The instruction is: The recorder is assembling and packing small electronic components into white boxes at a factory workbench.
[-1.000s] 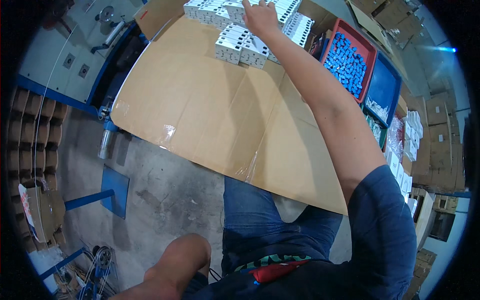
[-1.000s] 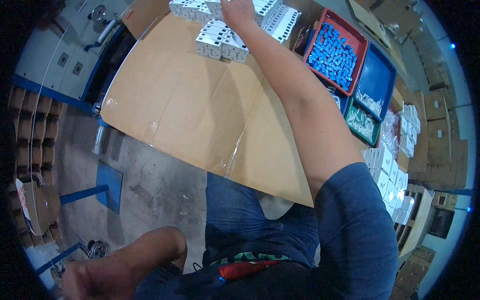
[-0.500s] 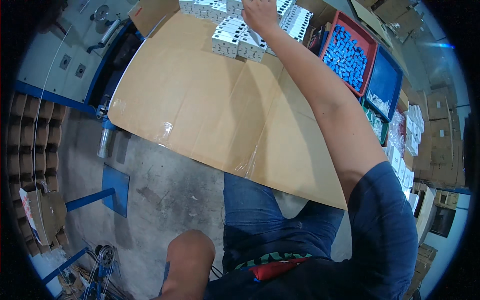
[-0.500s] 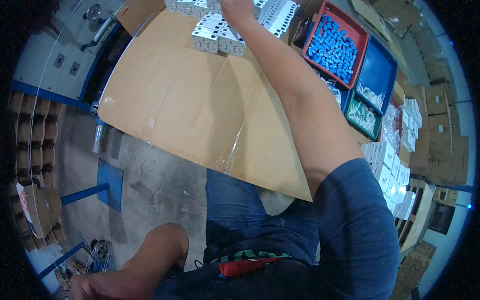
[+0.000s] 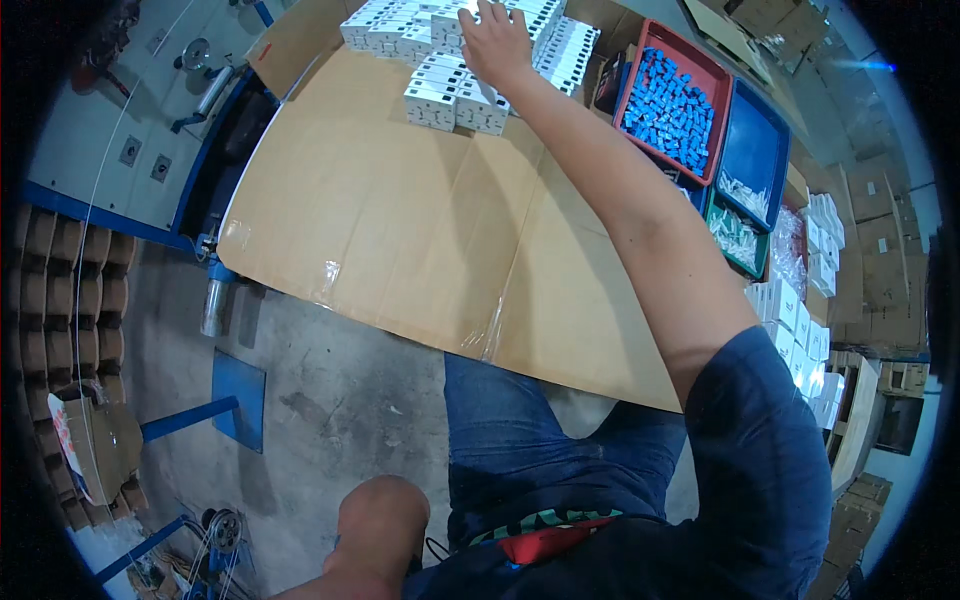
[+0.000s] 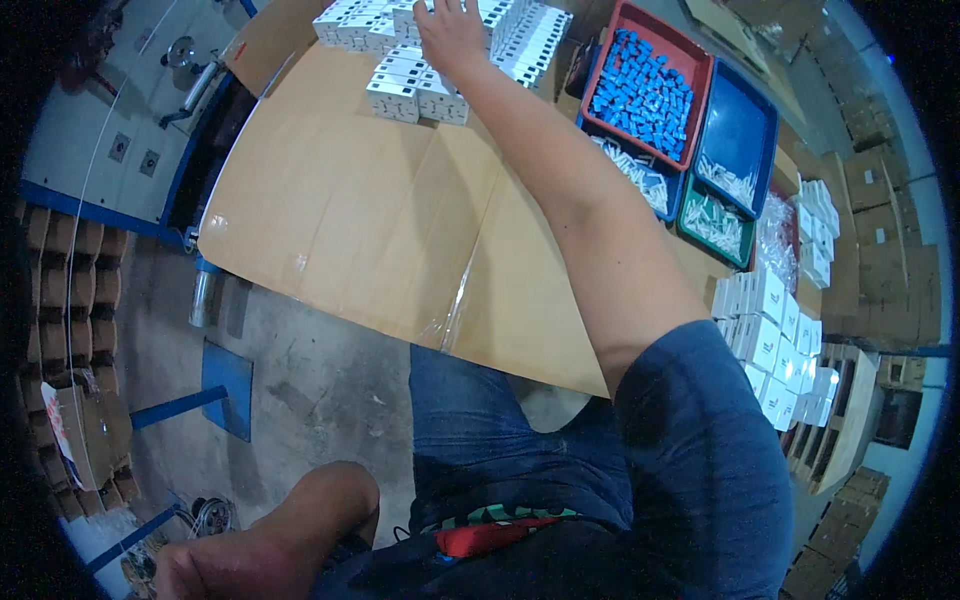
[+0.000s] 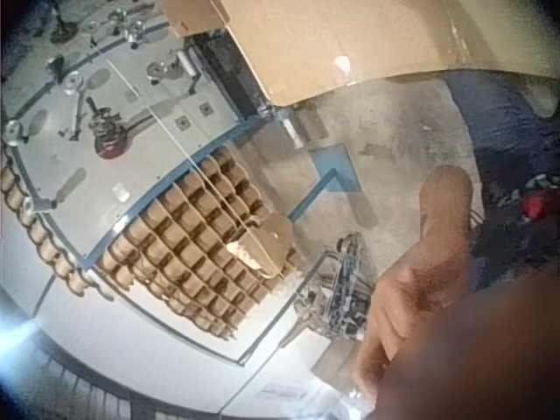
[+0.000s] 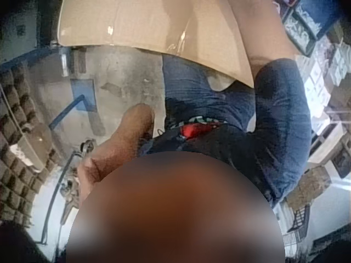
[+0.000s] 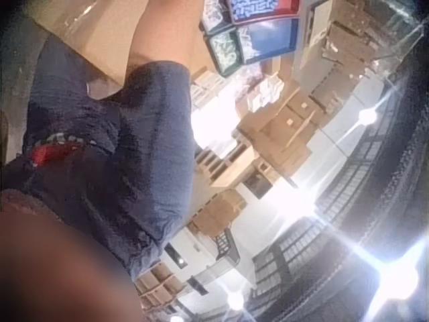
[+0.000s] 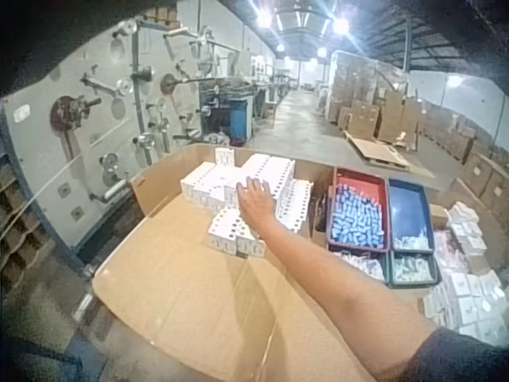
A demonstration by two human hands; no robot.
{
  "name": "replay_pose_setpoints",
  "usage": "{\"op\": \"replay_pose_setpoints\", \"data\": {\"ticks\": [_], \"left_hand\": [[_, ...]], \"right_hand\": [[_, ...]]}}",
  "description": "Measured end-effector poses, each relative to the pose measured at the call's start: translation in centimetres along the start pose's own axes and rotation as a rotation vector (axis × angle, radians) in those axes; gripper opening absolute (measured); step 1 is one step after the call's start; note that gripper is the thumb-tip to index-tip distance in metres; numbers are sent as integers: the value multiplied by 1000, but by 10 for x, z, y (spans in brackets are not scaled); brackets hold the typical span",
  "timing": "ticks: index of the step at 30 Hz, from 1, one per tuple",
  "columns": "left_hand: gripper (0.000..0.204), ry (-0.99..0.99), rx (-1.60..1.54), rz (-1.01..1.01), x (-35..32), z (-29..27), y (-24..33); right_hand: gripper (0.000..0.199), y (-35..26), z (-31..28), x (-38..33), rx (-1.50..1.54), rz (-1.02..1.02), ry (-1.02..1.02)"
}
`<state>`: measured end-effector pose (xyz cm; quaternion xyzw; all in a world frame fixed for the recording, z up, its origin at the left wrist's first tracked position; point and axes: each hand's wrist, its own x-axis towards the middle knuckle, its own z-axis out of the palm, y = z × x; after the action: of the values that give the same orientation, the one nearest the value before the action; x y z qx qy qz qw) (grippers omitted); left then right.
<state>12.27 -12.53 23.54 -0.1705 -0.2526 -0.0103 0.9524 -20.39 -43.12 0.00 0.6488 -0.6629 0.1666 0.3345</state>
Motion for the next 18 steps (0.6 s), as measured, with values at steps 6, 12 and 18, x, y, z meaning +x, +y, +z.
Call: {"op": "replay_pose_setpoints", "data": {"ticks": [6,12,18], "left_hand": [[15,-290,-164,-884,26,-77,68],[31,-455,652,-1626,-76,-182,106],[64,-752,1390,-2283,-110,-339,246]], "right_hand": [[50,-9,-57,-49,179,142,206],[35,2,-191,-216,531,363,-11],[20,20,-322,-411,729,706,-322]]}}
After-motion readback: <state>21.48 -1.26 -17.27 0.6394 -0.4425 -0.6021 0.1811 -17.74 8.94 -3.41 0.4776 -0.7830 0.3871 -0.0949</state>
